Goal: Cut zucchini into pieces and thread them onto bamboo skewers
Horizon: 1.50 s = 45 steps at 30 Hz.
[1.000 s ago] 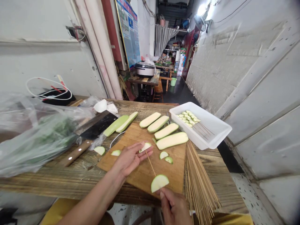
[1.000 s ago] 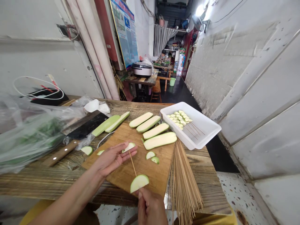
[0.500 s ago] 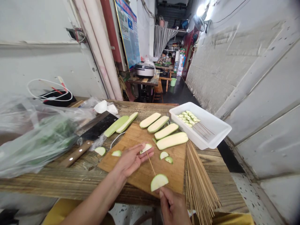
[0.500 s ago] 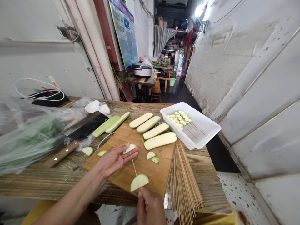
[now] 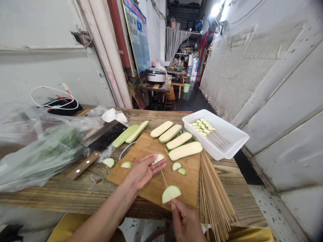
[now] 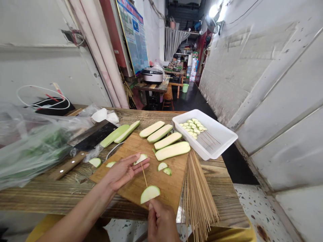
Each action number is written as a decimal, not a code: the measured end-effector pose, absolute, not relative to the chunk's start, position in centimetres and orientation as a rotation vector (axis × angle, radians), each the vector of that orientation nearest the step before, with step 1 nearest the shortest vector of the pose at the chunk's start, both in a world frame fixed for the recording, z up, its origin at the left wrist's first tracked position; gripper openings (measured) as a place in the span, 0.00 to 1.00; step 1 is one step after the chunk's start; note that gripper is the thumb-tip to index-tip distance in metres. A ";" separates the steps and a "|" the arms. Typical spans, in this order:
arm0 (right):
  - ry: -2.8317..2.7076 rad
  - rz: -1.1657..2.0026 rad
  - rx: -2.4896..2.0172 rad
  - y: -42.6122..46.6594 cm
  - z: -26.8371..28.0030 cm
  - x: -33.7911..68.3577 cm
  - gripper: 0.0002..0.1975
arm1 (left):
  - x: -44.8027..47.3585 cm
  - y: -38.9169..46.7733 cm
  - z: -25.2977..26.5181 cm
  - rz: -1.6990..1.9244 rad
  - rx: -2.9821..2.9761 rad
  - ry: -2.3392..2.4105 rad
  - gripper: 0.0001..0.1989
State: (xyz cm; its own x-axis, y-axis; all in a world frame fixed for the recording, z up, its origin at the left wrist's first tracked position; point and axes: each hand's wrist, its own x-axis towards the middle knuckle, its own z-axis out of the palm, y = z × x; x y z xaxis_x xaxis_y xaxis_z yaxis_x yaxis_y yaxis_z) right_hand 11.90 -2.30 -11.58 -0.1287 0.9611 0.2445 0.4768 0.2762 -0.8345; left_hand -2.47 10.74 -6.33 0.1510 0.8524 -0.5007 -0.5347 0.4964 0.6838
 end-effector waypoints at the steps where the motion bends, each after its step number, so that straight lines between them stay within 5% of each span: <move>1: -1.746 0.748 -1.316 -2.3 -11.6 11.9 0.14 | -2.4 10.7 -6.4 1.032 0.386 0.992 0.06; 45: -1.740 0.762 -1.317 -2.3 -12.3 12.5 0.16 | -2.1 9.2 -5.1 1.158 0.475 0.886 0.10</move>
